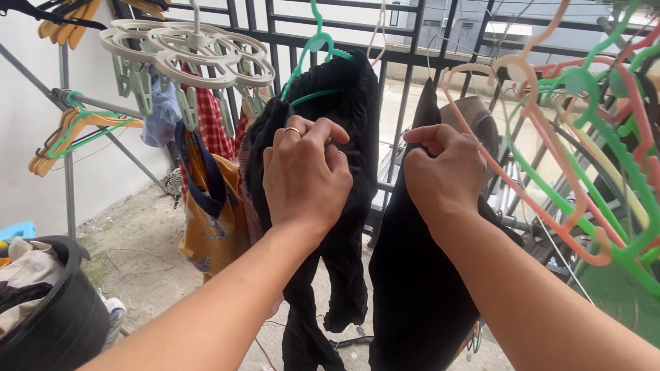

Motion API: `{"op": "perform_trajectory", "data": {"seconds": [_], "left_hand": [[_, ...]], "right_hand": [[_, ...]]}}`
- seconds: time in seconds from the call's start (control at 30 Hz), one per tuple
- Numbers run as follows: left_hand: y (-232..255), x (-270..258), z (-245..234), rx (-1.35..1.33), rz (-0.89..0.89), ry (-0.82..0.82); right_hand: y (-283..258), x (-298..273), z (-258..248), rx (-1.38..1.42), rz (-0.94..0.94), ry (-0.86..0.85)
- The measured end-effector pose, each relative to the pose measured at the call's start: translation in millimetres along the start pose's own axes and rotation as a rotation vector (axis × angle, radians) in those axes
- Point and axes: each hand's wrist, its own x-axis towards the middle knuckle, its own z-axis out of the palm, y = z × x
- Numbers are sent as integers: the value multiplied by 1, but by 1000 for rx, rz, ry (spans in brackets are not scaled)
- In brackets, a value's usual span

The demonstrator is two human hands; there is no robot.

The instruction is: The recorder hangs washed clothes on hangers and a circular drying rack on a balcony.

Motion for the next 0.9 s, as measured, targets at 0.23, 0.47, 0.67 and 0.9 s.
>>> {"op": "perform_trajectory", "data": {"seconds": [0.23,0.47,0.67,0.9], "left_hand": [[-61,13,-13,36,-6,192],[-128,49,-6,34,-160,193],[-143,65,-3,-186,-374,-65],[-160,64,20,-419,-490,-112]], "right_hand": [[-31,-5,42,-13,162,-135],[-47,-1,81,-13,272,-171],[-43,13,100,-16,313,-205],[-23,39,112,26,324,-272]]}}
